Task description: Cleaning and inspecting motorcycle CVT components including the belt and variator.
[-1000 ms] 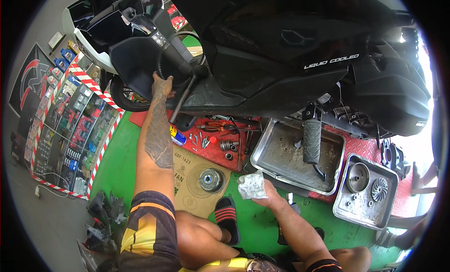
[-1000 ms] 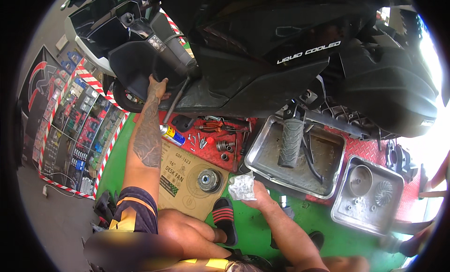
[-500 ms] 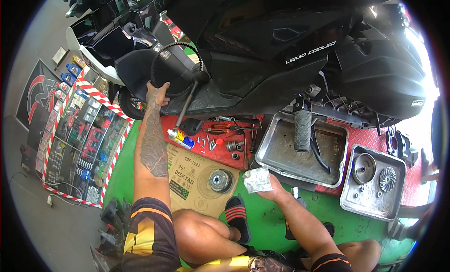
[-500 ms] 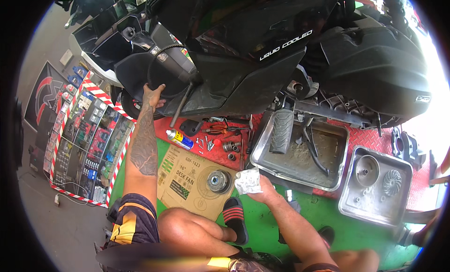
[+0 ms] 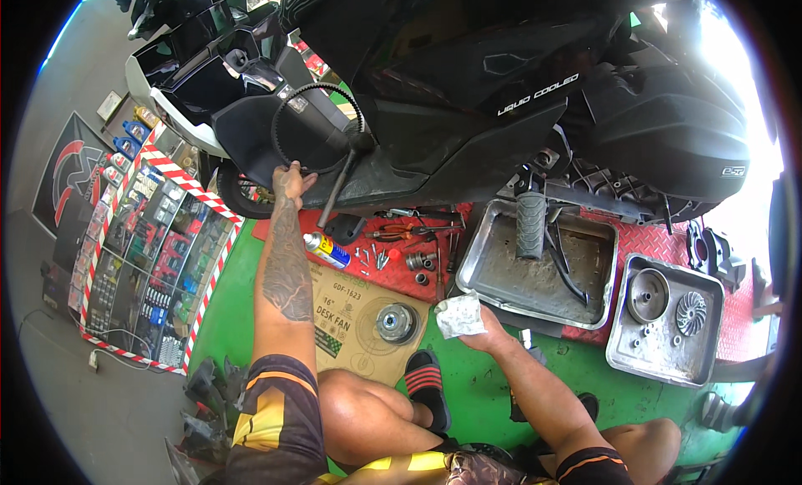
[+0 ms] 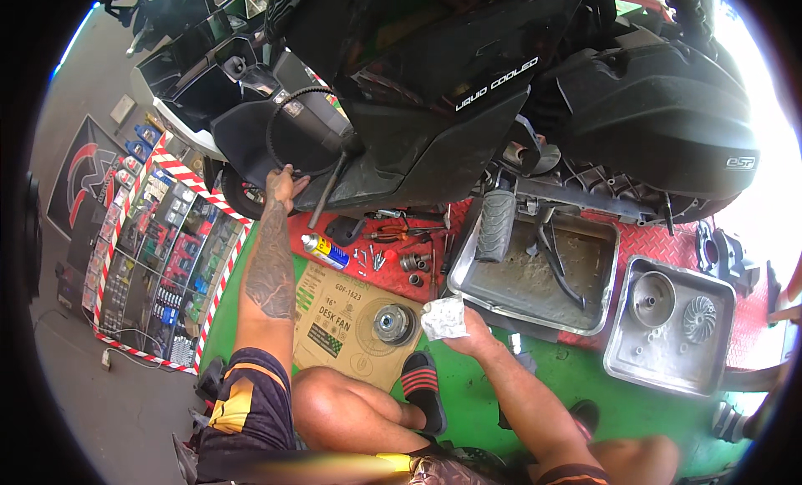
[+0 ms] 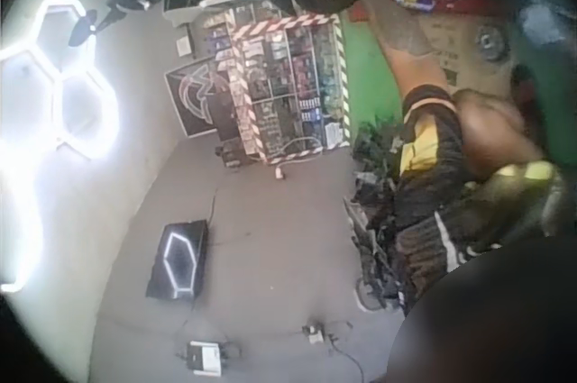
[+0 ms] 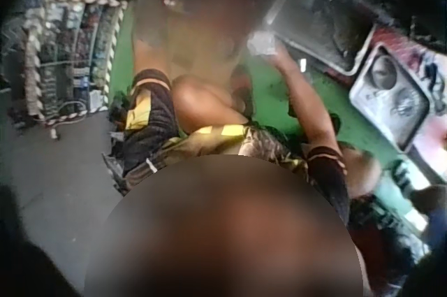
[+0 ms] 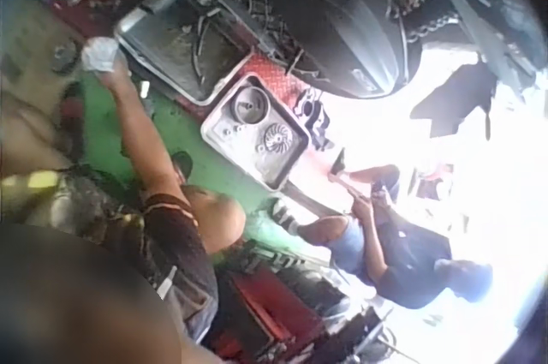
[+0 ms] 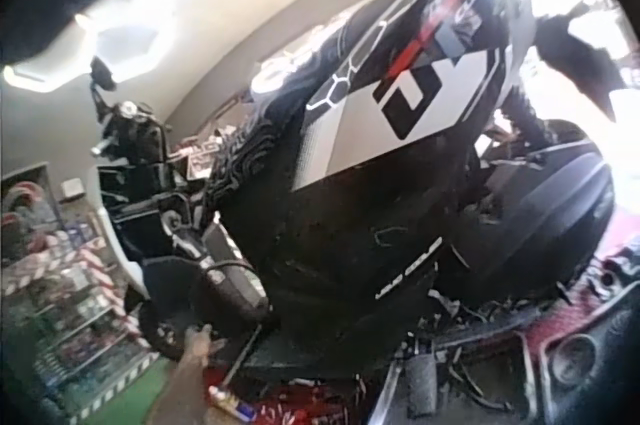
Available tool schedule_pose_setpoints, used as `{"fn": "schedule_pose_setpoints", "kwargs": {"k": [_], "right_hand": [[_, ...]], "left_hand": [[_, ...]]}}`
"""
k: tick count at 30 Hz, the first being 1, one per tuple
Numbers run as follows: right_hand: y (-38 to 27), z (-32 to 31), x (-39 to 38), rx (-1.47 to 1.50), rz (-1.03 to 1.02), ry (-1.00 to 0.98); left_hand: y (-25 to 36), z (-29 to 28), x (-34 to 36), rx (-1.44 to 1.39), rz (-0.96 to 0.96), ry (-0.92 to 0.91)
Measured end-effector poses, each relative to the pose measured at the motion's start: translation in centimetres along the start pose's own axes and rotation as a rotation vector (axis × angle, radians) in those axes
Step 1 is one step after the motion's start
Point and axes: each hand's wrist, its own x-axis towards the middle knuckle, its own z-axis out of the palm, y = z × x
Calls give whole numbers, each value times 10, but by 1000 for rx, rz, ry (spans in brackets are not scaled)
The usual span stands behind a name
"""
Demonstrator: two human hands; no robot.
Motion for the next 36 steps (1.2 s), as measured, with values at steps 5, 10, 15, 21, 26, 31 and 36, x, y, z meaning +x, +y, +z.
{"fn": "schedule_pose_setpoints", "kwargs": {"k": [5,10,15,21,26,31,36], "right_hand": [[6,3,-3,100,30,-2],[10,8,-4,42,28,-10],[9,9,-4,81,52,-7],[-1,-1,-1,0,-14,30],[-23,-23,6,175,-66,339],[-36,-77,1,29,7,622],[-35,-160,23,571,-140,1393]], "left_hand": [[-20,30,1,62,-57,-63],[-7,23,2,157,-58,-86],[6,9,-17,234,-59,-66],[16,5,-21,261,-49,-62],[35,1,-37,277,-67,-70],[76,-2,-115,360,27,-244],[97,13,-247,509,-81,-893]]}}
